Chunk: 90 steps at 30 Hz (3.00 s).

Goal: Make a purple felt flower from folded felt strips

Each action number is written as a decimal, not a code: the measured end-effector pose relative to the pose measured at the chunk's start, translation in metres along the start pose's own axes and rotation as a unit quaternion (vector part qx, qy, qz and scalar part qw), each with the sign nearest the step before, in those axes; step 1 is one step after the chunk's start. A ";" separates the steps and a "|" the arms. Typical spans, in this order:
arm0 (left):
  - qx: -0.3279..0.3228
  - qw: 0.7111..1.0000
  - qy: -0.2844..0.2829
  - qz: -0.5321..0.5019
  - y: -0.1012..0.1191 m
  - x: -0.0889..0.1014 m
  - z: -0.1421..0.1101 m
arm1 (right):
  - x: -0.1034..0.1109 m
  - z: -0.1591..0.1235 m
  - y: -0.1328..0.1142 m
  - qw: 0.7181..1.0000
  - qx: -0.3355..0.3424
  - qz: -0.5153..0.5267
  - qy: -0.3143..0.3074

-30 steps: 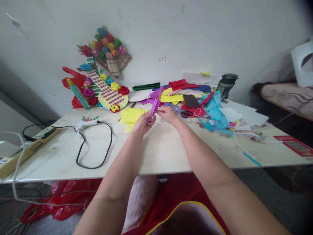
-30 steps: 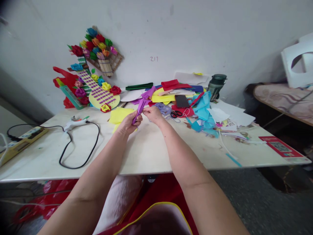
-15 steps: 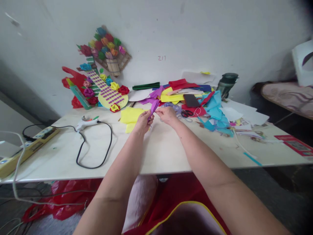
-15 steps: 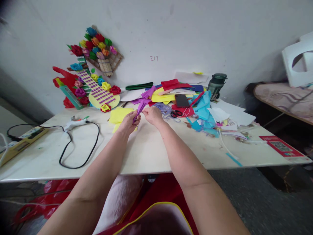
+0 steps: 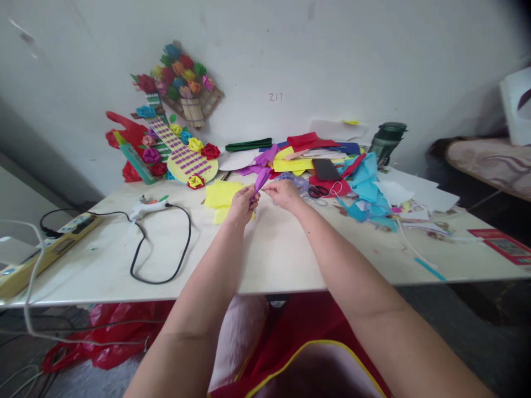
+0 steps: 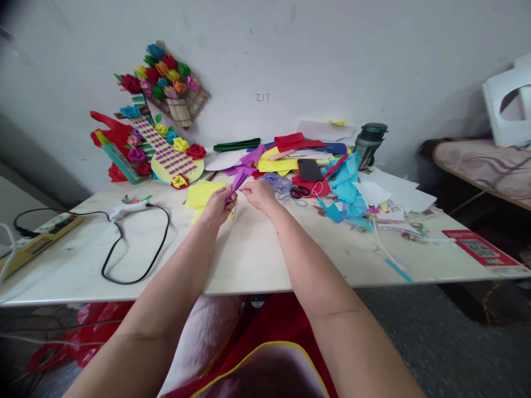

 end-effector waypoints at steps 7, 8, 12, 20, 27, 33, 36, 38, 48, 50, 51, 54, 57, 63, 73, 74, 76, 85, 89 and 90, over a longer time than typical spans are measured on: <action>-0.037 0.995 0.004 0.095 0.004 0.004 0.002 | -0.003 -0.001 0.002 1.000 -0.020 0.002 -0.022; -0.040 0.993 0.005 0.107 0.004 0.005 0.002 | -0.003 -0.001 0.002 0.999 -0.019 0.002 -0.026; -0.056 0.983 0.012 0.172 0.005 0.006 0.004 | -0.004 -0.001 0.003 0.999 -0.020 0.015 -0.039; -0.086 0.953 0.029 0.290 0.012 0.003 0.001 | -0.007 0.000 0.004 0.995 0.019 0.081 -0.051; -0.106 0.908 0.001 0.406 0.013 0.002 0.004 | 0.006 -0.003 0.000 0.997 0.031 0.029 -0.060; -0.040 0.886 -0.072 0.456 0.002 -0.007 -0.004 | 0.016 -0.004 -0.003 0.996 0.053 -0.038 -0.063; 0.004 0.896 -0.142 0.421 -0.006 -0.012 -0.010 | 0.019 -0.003 0.002 0.996 0.061 -0.002 -0.063; 0.029 0.905 -0.187 0.381 -0.010 -0.015 -0.014 | 0.020 -0.003 0.010 0.995 0.052 0.047 -0.074; 0.155 0.927 -0.304 0.158 -0.018 -0.029 -0.032 | 0.001 -0.015 0.034 0.914 -0.061 0.348 -0.200; 0.158 0.934 -0.302 0.112 -0.016 -0.031 -0.032 | -0.003 -0.015 0.034 0.897 -0.079 0.387 -0.197; 0.158 0.938 -0.297 0.087 -0.015 -0.031 -0.031 | -0.005 -0.014 0.034 0.892 -0.087 0.401 -0.188; 0.158 0.950 -0.268 0.012 -0.012 -0.030 -0.029 | -0.005 -0.012 0.030 0.887 -0.091 0.429 -0.145; 0.150 0.958 -0.238 -0.050 -0.010 -0.028 -0.025 | -0.006 -0.011 0.023 0.880 -0.085 0.452 -0.116; 0.140 0.966 -0.157 -0.153 -0.007 -0.021 -0.016 | -0.007 -0.009 0.017 0.860 -0.102 0.497 -0.059; 0.087 0.984 -0.108 -0.109 -0.006 -0.016 -0.011 | 0.004 -0.006 0.008 0.920 -0.070 0.385 0.032; 0.079 0.987 -0.106 -0.096 -0.005 -0.016 -0.011 | 0.005 -0.006 0.008 0.923 -0.070 0.376 0.042; 0.070 0.990 -0.105 -0.071 -0.005 -0.015 -0.011 | 0.005 -0.005 0.008 0.925 -0.065 0.370 0.048; 0.065 0.990 -0.125 -0.016 -0.007 -0.010 -0.006 | 0.006 -0.005 0.010 0.924 -0.064 0.376 0.021; 0.079 0.993 -0.092 -0.009 -0.008 -0.008 -0.005 | 0.005 -0.004 0.010 0.927 -0.061 0.369 -0.001; 0.082 0.993 -0.084 -0.007 -0.008 -0.008 -0.005 | 0.004 -0.004 0.010 0.930 -0.060 0.363 -0.006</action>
Point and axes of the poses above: each hand's wrist, its own z-axis towards the middle knuckle, its own x-axis out of the back of the hand, y = z × x, the point moved 7 cm from there along z, towards the middle knuckle, and after that the axes turned 2 degrees about z, right-handed, at the moved point
